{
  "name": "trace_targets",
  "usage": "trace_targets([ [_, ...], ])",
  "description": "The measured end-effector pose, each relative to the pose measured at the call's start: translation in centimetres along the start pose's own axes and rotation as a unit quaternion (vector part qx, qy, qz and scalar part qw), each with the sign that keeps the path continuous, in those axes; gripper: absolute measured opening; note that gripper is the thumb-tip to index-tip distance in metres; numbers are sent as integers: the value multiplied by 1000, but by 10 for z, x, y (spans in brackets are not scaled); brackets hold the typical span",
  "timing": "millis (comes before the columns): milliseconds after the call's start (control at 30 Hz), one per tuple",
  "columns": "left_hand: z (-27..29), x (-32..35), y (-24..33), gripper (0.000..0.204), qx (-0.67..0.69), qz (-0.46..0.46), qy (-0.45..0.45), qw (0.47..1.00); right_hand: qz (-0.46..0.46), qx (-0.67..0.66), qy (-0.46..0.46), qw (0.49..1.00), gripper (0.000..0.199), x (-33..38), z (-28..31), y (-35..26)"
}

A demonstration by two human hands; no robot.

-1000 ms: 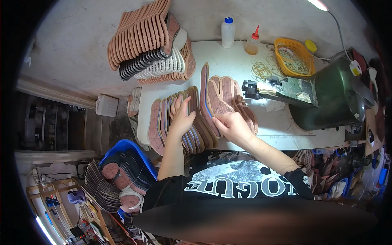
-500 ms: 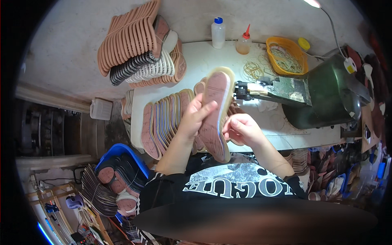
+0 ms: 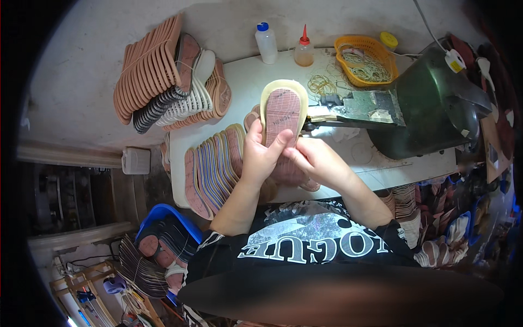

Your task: Processing and organizing shoe sole components at a manufacturing station.

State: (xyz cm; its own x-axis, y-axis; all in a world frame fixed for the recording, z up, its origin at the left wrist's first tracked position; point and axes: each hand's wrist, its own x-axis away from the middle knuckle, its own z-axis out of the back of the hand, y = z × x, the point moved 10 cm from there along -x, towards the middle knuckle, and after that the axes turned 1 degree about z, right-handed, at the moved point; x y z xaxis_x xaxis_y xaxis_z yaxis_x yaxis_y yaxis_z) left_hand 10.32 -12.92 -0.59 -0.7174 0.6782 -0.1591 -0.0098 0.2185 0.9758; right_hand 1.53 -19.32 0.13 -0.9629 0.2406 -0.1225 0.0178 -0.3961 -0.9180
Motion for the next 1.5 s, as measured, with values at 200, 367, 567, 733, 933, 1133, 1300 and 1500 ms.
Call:
trace_targets([
  [200, -26, -2, -15, 47, 71, 131, -114, 982, -10, -85, 14, 996, 26, 10, 1, 10],
  [367, -41, 4, -19, 43, 235, 169, -150, 945, -100, -554, -160, 811, 25, 21, -33, 27],
  [567, -35, 8, -7, 41, 101, 92, -110, 984, -83, -389, -187, 898, 29, 24, -22, 42],
  [733, -36, 7, 3, 38, 1, 34, -63, 997, -64, -55, -111, 990, 29, 24, 13, 20],
  [933, -34, -2, 4, 35, 63, 58, -51, 995, -143, -404, -82, 900, 22, 28, 0, 46],
  [1133, -33, 0, 18, 37, -129, -75, 3, 989, -97, -99, -53, 989, 21, 27, 20, 42],
  [1300, -10, -22, -21, 27, 130, 57, 32, 989, -80, -273, -2, 959, 31, 30, 12, 58],
  [1500, 27, -39, -41, 30, 204, 81, 116, 969, -210, -331, 3, 920, 29, 67, -14, 91],
])
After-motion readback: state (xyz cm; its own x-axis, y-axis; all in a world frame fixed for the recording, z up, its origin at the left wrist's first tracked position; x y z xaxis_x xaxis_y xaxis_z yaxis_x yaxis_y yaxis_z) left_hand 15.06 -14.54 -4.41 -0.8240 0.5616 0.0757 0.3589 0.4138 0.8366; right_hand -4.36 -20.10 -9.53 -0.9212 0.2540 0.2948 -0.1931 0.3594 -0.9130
